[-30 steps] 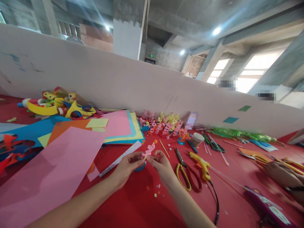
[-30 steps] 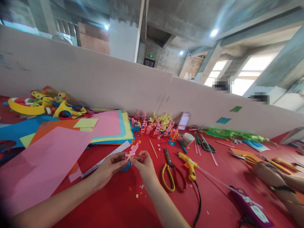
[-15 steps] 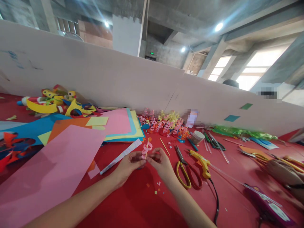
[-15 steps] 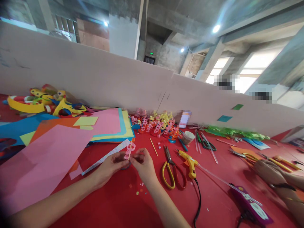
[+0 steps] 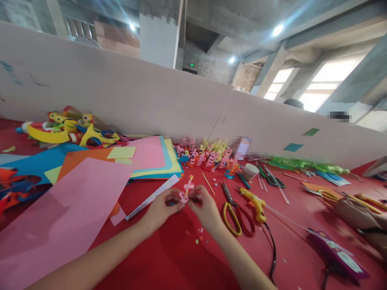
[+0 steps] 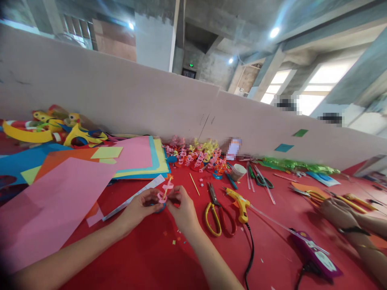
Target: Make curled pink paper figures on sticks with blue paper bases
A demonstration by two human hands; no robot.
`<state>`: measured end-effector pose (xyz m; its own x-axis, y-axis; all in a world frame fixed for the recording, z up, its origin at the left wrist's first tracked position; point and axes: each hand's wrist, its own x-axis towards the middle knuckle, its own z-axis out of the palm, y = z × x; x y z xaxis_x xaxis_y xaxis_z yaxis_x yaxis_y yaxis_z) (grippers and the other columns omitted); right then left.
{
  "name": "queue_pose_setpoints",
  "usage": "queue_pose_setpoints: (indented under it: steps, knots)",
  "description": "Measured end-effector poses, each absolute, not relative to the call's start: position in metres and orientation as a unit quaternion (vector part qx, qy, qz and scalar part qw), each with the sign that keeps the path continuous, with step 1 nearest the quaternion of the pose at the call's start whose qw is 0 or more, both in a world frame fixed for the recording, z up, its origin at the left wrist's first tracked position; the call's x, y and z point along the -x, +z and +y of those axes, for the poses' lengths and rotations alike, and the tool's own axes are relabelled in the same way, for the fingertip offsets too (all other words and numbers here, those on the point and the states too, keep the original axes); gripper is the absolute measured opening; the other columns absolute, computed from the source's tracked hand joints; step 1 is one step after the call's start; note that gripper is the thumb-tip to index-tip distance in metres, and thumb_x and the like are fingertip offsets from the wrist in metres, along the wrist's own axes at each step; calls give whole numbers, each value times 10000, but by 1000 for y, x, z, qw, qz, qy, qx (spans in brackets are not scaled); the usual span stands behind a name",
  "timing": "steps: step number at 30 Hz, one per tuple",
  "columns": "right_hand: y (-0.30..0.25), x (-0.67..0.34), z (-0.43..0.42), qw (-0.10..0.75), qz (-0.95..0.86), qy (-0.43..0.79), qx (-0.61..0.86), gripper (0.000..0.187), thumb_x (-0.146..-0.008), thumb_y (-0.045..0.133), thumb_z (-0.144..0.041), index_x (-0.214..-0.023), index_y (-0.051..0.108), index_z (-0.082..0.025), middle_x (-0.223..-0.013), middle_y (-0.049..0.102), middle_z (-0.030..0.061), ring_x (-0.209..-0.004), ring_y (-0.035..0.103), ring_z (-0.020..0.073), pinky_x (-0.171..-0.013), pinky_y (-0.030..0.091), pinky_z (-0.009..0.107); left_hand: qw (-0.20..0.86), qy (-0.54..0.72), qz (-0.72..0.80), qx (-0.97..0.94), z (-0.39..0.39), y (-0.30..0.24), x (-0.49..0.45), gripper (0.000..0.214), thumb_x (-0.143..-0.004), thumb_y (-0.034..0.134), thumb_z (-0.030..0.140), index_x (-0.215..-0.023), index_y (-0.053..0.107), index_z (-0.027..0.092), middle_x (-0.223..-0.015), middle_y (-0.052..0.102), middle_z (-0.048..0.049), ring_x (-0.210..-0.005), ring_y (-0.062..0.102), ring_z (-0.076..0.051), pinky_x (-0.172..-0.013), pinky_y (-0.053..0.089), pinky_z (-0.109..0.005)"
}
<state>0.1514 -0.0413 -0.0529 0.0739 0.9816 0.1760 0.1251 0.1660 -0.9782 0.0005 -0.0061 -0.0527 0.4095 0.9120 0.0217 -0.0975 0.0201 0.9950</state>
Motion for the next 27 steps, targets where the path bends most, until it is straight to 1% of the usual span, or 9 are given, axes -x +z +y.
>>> queue_pose_setpoints:
  steps: [4,9,13,17,21,24,27]
  knots:
    - [-52,-151,-41,541,-541,415,493,220,-701,638,-243,-823,456,-222,-744,590,-23,-706,603,154,-662,460,273,622,404,345,-576,-5,-52,1,273,-584,753,322,-766,608,179,-790,642,-19,-776,588,-178,-738,458,-302]
    - [-51,-151,-40,558,-535,422,475,221,-679,674,-237,-781,480,-214,-739,555,-32,-644,568,124,-602,442,251,632,392,363,-562,-4,-55,1,243,-593,744,313,-768,635,185,-787,664,-13,-759,597,-182,-730,462,-313]
    - [-51,-152,-38,557,-530,434,470,230,-675,685,-240,-774,479,-212,-714,551,-32,-625,541,120,-593,424,251,646,397,362,-543,-4,-57,1,275,-587,753,305,-805,635,186,-820,671,-18,-801,605,-188,-762,464,-321]
    - [-51,-153,-38,557,-519,449,467,255,-653,700,-253,-764,474,-214,-692,557,-35,-610,536,120,-586,419,250,659,393,365,-527,-2,-58,2,283,-573,769,299,-791,632,180,-763,659,-1,-738,597,-162,-735,462,-299]
    - [-52,-149,-36,559,-518,446,470,268,-646,708,-285,-752,472,-213,-677,552,-36,-594,530,118,-576,418,250,679,380,361,-514,-1,-59,3,247,-580,776,287,-751,646,166,-722,646,11,-680,573,-127,-680,444,-248]
    - [-48,-154,-35,556,-526,424,483,276,-653,699,-357,-755,489,-210,-695,572,-17,-626,553,134,-599,440,262,689,394,366,-485,-2,-55,2,241,-565,792,278,-718,649,159,-687,627,20,-653,563,-111,-655,435,-229]
    - [-34,-186,-38,533,-551,341,544,288,-684,644,-447,-755,532,-191,-706,604,18,-660,572,158,-624,452,275,705,408,378,-441,-3,-50,2,273,-516,821,274,-692,651,152,-651,610,23,-626,559,-105,-640,437,-229]
